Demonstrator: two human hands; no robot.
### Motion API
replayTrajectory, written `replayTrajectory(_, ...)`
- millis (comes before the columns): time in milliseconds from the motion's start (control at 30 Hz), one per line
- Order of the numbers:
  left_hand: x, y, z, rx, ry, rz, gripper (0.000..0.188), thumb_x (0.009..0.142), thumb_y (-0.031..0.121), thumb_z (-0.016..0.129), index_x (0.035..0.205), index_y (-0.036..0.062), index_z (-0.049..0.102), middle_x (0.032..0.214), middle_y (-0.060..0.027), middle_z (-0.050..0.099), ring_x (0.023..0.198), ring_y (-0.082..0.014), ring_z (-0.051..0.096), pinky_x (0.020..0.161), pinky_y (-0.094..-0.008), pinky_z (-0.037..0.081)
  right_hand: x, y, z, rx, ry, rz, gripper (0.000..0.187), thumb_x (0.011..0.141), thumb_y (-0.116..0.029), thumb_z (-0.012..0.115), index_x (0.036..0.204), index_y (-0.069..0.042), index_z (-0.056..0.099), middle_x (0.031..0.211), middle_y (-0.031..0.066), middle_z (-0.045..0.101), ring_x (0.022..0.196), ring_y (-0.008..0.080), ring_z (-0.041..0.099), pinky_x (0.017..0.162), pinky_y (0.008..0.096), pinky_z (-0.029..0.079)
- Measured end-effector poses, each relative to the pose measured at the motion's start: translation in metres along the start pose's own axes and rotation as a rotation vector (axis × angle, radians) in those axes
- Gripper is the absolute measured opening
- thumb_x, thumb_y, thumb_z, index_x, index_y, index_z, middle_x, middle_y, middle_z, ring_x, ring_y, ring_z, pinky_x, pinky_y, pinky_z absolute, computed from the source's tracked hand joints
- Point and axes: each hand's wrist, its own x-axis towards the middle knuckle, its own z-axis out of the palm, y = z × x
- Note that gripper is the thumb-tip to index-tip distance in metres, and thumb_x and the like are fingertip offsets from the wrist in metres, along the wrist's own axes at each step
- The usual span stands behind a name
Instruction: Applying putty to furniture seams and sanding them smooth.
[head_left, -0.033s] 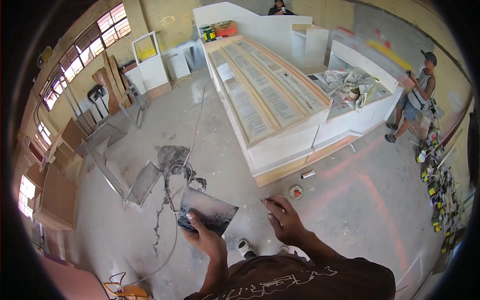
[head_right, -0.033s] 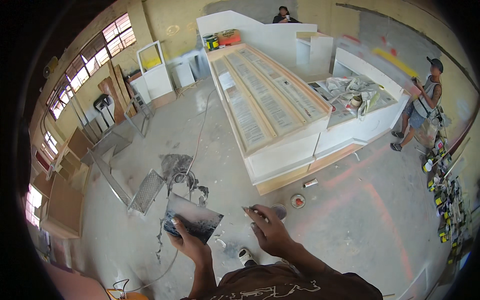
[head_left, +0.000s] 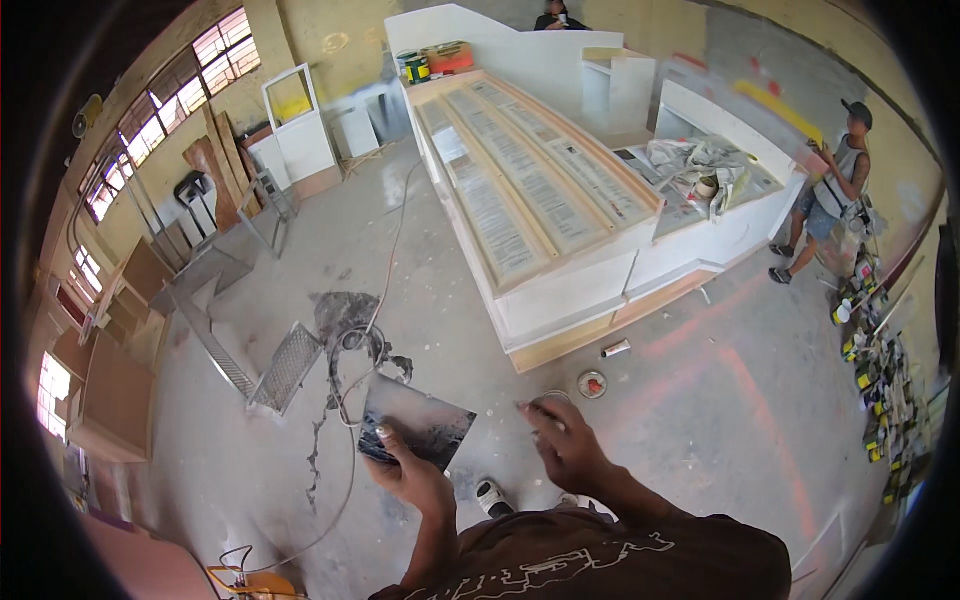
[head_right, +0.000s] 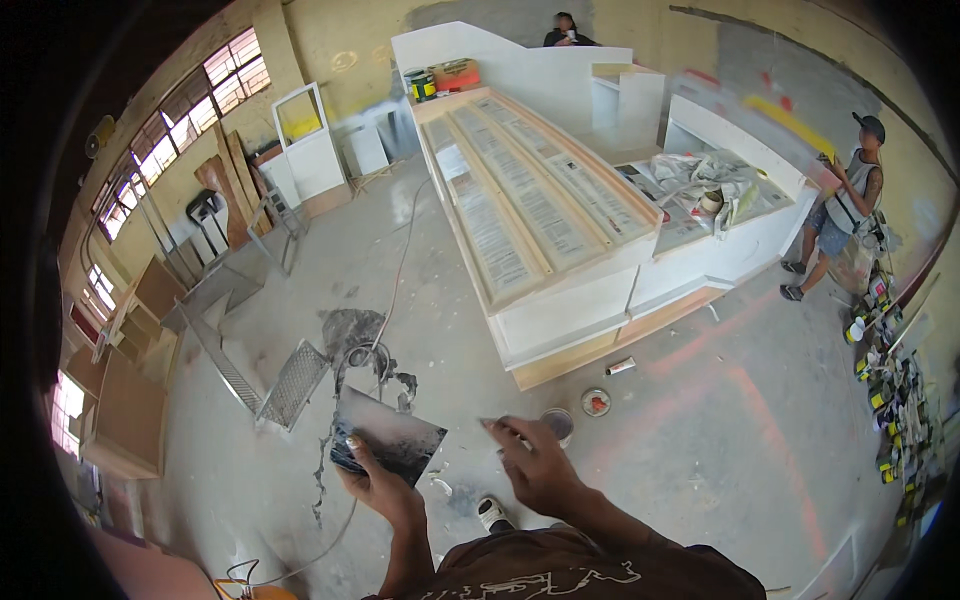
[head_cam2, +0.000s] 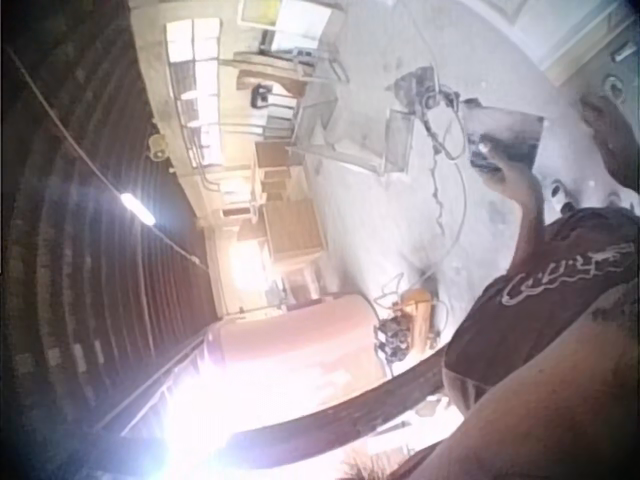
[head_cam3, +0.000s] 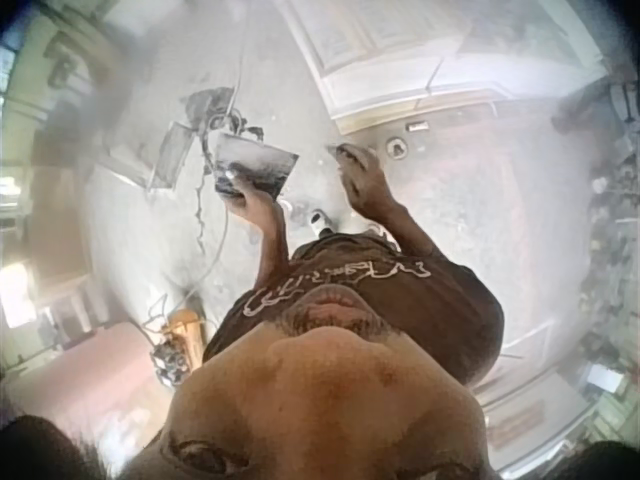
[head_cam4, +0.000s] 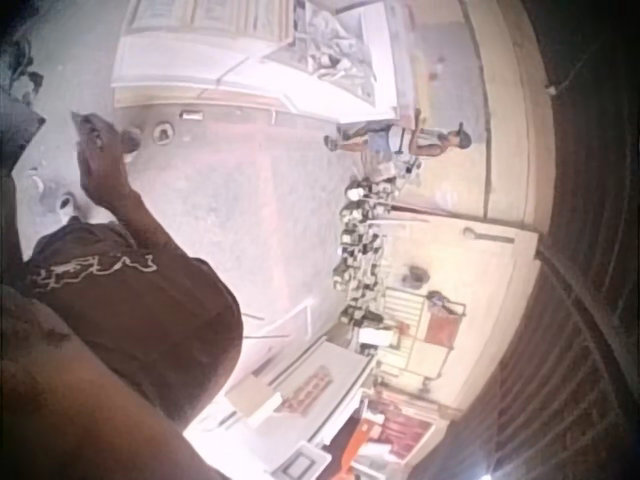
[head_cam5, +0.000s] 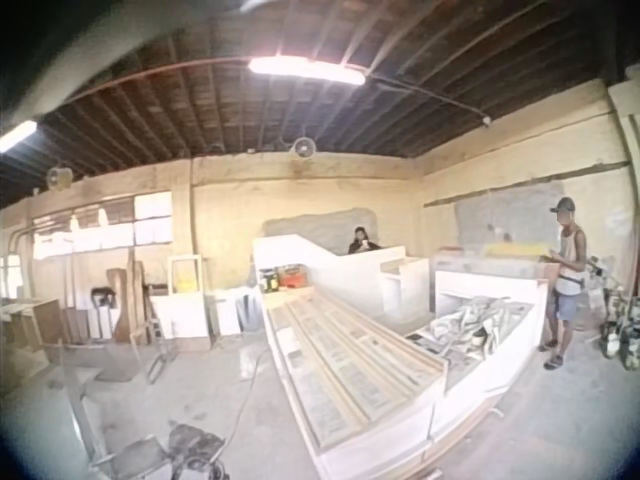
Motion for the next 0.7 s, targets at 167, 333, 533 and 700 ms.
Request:
replayTrajectory(167,-0.027,-0.002,0.01,-0.006,-0.194,-0.002,0.026,0.104,0.02,0.055,0.114,-0.0047,0.056,0.104,-0.0099,0.064,0.091,-0.0146,0.06,0.083,-0.0286,0.049,-0.019,-0.021,0.033,-0.243,-0.235,-0.213,0.06,0.079,-0.007,0.06,0.138,-0.002,0.053,0.128,0.0148,0.054,0.115,0.0307,0.053,0.099,0.0439,0.042)
replayTrajectory(333,-0.027,-0.005,0.005,0.121,-0.322,-0.005,0.023,0.104,0.014,0.052,0.115,-0.0049,0.057,0.102,-0.011,0.065,0.092,-0.0147,0.06,0.083,-0.0286,0.049,-0.03,-0.017,0.052,-0.212,-0.132,-0.151,0.059,0.08,-0.006,0.06,0.138,-0.003,0.054,0.128,0.0134,0.054,0.116,0.0291,0.052,0.097,0.0429,0.043)
replayTrajectory(533,-0.025,-0.003,-0.001,0.307,-0.47,0.023,0.021,0.101,0.01,0.054,0.114,-0.0056,0.06,0.098,-0.0137,0.07,0.089,-0.0144,0.063,0.08,-0.0308,0.051,-0.023,-0.014,0.06,-0.145,-0.108,-0.099,0.054,0.081,-0.003,0.061,0.135,-0.001,0.055,0.128,0.0133,0.054,0.113,0.0303,0.055,0.094,0.0423,0.044)
replayTrajectory(700,-0.027,0.004,-0.004,0.407,-0.534,-0.04,0.022,0.102,0.009,0.05,0.115,-0.0061,0.06,0.099,-0.0127,0.07,0.089,-0.0152,0.063,0.08,-0.0322,0.052,-0.021,-0.012,0.061,-0.167,-0.109,-0.101,0.055,0.081,-0.003,0.062,0.136,0.0,0.053,0.128,0.014,0.054,0.111,0.0318,0.055,0.093,0.0431,0.044)
